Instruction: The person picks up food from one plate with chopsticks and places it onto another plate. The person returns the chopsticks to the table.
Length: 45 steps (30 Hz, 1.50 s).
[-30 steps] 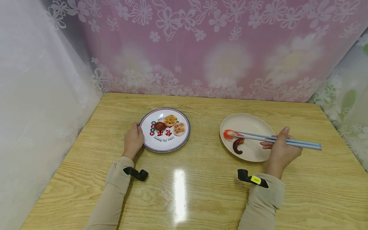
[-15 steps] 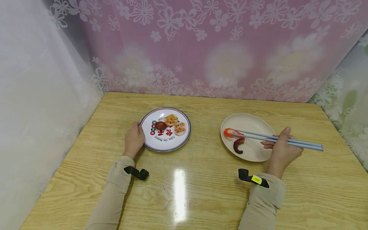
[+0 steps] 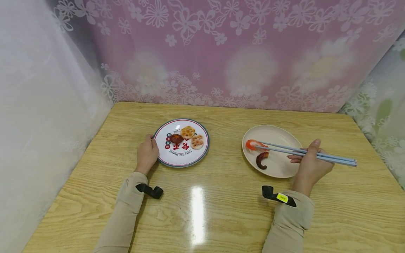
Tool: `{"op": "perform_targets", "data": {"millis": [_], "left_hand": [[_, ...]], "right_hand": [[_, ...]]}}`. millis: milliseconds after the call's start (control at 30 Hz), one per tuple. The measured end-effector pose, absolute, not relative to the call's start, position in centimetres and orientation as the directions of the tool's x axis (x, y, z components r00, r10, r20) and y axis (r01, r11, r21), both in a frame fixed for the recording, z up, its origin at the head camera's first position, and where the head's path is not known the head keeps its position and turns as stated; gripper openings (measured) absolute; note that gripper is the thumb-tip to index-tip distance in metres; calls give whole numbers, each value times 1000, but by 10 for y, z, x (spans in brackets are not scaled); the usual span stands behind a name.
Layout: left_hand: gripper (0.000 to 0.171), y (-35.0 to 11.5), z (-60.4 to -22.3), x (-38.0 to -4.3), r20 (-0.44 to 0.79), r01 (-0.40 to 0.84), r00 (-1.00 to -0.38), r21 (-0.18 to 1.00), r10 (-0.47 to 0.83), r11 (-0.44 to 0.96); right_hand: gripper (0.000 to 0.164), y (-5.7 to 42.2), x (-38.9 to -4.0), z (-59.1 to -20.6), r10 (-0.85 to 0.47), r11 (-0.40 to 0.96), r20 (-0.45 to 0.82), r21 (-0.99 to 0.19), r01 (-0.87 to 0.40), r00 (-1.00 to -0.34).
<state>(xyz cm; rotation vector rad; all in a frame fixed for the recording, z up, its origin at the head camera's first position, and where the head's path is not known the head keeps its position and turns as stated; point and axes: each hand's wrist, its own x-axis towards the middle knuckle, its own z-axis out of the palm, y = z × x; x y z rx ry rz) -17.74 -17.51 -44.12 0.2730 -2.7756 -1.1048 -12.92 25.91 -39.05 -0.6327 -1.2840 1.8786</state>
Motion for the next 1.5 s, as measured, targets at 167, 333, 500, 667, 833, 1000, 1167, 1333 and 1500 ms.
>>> {"op": "perform_targets", "data": {"millis": [167, 333, 500, 667, 833, 1000, 1167, 1333, 1500], "left_hand": [[37, -176, -442, -178, 70, -105, -975, 692, -212, 714], [37, -176, -443, -178, 81, -96, -975, 693, -209, 715], [36, -176, -442, -178, 75, -101, -975, 694, -211, 713], [37, -176, -443, -178, 71, -107, -974, 691, -215, 714], [36, -176, -443, -177, 82, -101, -973, 691, -216, 716], [35, -176, -443, -177, 105, -82, -971, 697, -214, 712], [36, -177, -443, -177, 98, -84, -972, 700, -213, 709], [36, -177, -442, -177, 91, -91, -973, 698, -214, 710], [37, -176, -441, -177, 86, -93, -973, 700, -213, 708]], "right_hand": [[40, 256, -130, -388, 809, -205, 13, -931, -302, -587], [38, 254, -131, -386, 807, -229, -18, -931, -284, -590], [37, 253, -132, -386, 810, -227, -14, -930, -290, -587], [37, 251, -132, -386, 806, -230, -14, -929, -291, -592], [38, 249, -133, -386, 804, -244, -8, -917, -316, -595], [40, 246, -134, -385, 802, -255, 3, -902, -347, -597], [40, 243, -135, -386, 795, -245, 19, -905, -348, -606], [40, 239, -137, -387, 789, -214, 63, -904, -369, -612], [41, 233, -138, -387, 775, -178, 113, -905, -386, -622]]}}
